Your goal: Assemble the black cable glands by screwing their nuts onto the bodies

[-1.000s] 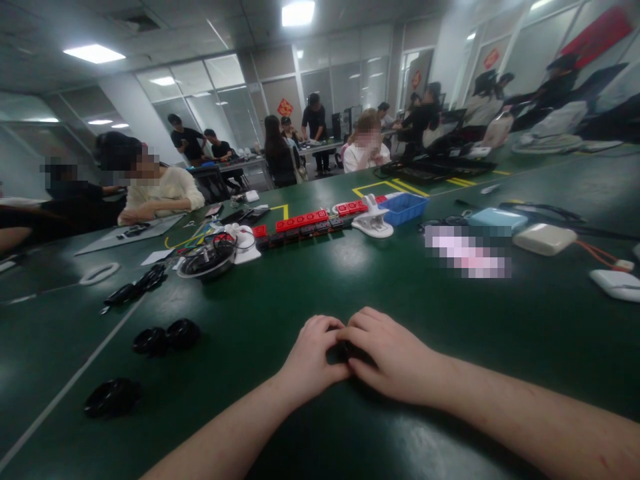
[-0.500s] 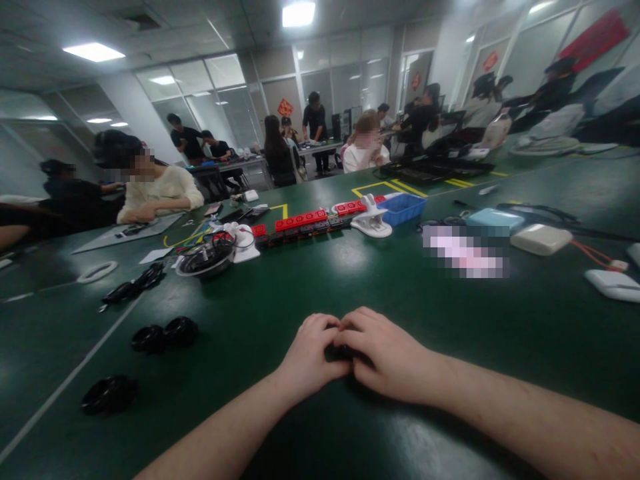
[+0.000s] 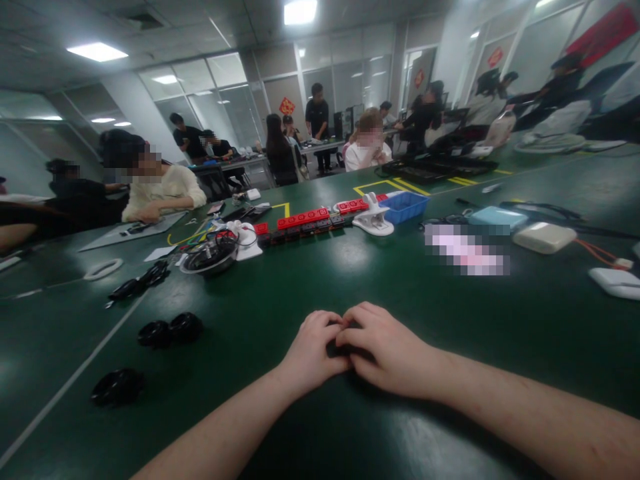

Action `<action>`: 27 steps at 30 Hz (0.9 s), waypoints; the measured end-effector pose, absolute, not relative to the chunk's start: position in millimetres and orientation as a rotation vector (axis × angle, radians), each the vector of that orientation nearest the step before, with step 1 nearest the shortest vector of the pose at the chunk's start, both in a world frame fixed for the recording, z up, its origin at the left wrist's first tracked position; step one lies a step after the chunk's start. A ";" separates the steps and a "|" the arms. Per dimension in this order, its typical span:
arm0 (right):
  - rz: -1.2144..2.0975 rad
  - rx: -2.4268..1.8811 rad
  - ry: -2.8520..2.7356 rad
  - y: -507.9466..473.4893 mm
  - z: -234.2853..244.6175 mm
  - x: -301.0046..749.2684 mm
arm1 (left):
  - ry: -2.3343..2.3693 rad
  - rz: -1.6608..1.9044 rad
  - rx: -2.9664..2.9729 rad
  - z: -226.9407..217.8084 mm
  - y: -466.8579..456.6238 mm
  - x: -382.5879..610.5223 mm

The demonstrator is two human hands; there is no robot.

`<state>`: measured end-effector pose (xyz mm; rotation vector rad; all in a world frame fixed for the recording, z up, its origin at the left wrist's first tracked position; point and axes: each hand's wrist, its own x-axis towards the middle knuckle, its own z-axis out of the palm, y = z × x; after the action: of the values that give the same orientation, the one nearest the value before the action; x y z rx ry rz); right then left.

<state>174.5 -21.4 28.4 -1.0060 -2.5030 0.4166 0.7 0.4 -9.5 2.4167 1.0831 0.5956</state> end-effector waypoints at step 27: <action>0.465 -1.257 -2.431 -18.5 32.5 174.5 | 1.086 0.573 2.421 -8.7 -0.2 -0.8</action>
<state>174.5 -18.5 32.5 -1.2572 -2.4307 0.4655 -0.8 -0.2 -8.7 2.4209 1.0856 0.5731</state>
